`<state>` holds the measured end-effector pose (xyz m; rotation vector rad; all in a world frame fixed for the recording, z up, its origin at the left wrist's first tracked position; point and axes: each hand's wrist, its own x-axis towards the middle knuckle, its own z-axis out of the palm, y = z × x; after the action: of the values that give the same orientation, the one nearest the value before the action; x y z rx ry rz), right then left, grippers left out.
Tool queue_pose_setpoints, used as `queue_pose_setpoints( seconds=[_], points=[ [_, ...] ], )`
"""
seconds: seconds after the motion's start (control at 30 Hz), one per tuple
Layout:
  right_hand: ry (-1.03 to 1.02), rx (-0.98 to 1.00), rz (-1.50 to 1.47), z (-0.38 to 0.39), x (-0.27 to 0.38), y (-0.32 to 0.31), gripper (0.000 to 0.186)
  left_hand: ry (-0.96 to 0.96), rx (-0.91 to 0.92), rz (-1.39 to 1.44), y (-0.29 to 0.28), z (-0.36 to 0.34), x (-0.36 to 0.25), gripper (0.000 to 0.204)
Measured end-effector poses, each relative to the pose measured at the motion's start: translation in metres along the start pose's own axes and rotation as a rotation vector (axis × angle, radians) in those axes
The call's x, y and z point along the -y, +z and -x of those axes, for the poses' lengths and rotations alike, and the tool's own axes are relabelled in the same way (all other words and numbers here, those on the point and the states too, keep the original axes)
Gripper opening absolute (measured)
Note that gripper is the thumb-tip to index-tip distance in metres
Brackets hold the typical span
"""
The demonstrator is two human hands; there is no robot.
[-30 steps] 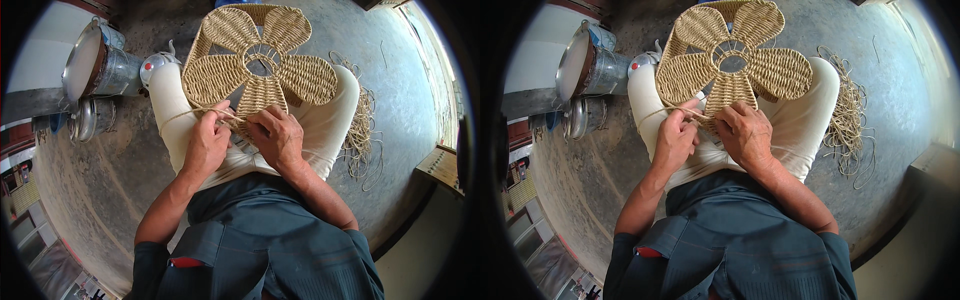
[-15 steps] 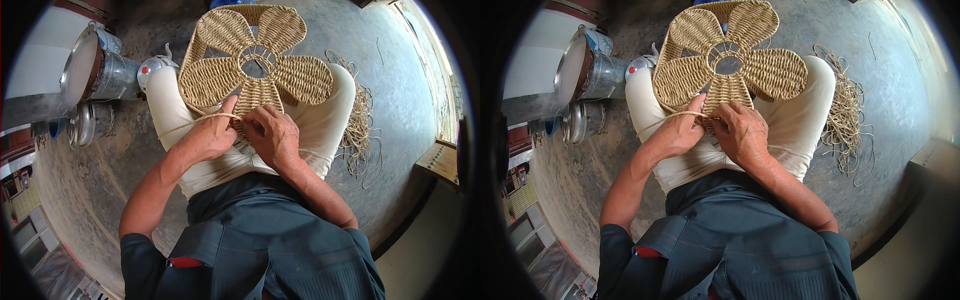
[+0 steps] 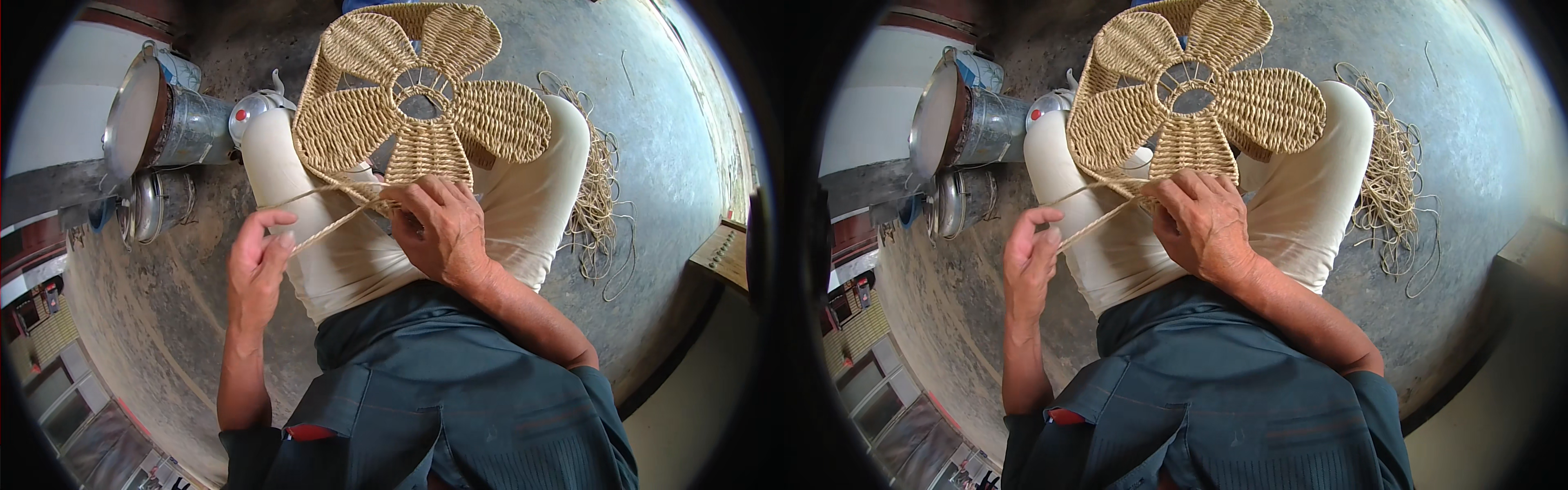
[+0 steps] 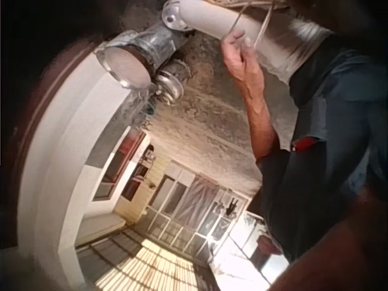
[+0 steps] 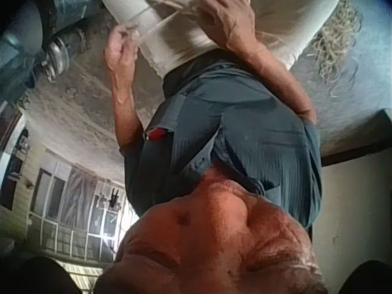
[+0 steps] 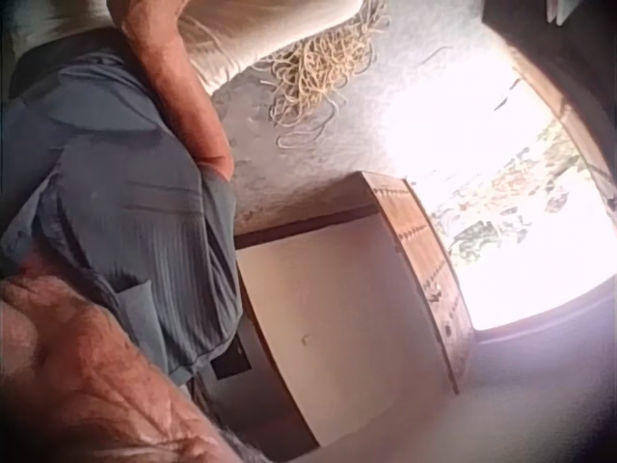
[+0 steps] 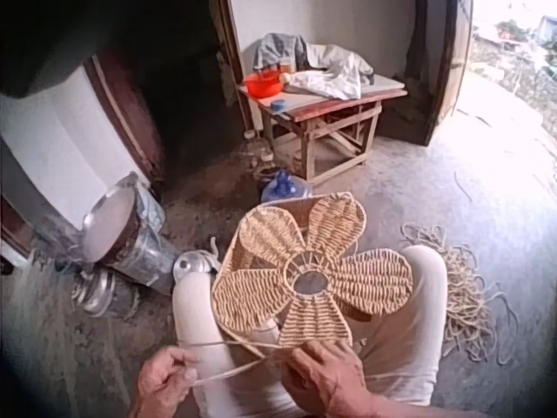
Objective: Weaving a flower-shaped wicker object and stirring a large pot on a stove.
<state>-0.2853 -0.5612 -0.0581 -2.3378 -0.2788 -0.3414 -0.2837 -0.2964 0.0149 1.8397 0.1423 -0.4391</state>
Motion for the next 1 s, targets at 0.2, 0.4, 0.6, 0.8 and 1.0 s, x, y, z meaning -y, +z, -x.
queue_pose_setpoints(
  seconds=[0.2, 0.4, 0.6, 0.8, 1.0],
  points=[
    [-0.122, 0.054, 0.074, -0.004, 0.005, 0.014, 0.025, -0.031, -0.278, -0.325, -0.077, 0.028, 0.016, 0.033],
    [-0.102, 0.038, 0.071, -0.004, 0.000, 0.020, 0.022, -0.048, -0.446, -0.609, -0.129, 0.034, 0.027, 0.046],
    [-0.096, 0.034, -0.004, -0.004, 0.000, 0.023, 0.013, 0.097, -0.351, -1.382, -0.155, 0.037, 0.060, 0.055],
    [-0.087, 0.069, 0.016, -0.004, 0.000, 0.019, 0.022, -0.539, -0.383, -1.054, -0.128, 0.020, 0.045, 0.061],
    [-0.045, 0.090, -0.026, -0.006, 0.002, 0.012, 0.044, -0.576, -0.538, -0.831, -0.163, 0.016, 0.086, 0.065]
  ],
)
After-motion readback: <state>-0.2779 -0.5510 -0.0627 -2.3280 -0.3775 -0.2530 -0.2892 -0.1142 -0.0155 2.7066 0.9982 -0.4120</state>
